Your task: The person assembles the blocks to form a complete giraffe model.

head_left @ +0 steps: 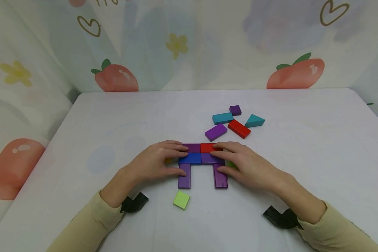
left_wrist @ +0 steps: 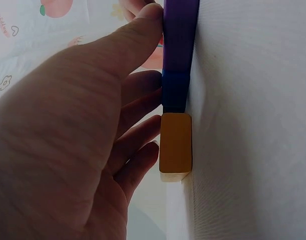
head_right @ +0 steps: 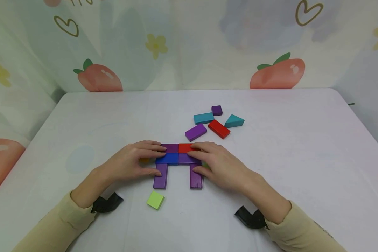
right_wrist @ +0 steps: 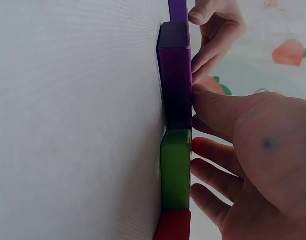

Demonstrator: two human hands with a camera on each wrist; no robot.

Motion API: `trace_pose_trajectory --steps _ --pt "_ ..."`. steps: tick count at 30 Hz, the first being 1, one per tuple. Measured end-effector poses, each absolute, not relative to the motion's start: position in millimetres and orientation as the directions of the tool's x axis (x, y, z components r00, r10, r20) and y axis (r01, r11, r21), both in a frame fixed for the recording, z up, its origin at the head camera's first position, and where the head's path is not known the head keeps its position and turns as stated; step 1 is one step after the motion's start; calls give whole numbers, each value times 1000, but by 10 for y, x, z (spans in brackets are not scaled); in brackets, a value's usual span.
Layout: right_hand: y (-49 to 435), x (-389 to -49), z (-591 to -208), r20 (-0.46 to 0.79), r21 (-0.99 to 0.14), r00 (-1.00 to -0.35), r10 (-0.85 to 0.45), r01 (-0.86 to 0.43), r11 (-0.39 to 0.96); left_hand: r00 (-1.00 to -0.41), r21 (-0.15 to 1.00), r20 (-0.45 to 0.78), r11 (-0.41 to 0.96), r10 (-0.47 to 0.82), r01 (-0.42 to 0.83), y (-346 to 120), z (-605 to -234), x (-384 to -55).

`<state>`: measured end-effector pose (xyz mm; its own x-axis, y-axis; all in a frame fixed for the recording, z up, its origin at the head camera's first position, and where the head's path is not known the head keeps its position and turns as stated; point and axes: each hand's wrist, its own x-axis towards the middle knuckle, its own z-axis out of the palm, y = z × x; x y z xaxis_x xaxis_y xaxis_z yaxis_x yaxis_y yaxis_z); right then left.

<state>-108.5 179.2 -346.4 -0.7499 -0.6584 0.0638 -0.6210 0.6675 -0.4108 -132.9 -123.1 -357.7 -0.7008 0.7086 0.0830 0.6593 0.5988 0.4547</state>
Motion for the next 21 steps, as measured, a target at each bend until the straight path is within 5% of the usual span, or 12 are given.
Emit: trace_pose_trajectory --steps 11,21 --pt "1791 -1080 -3453 65 -412 -749 -659 -622 666 -662 428 139 558 737 711 -1239 -3559 -1322" --pt "1784 -1087 -3452 66 -406 -747 -661 -626 666 -539 460 192 410 820 788 -1347 -3458 -1009"
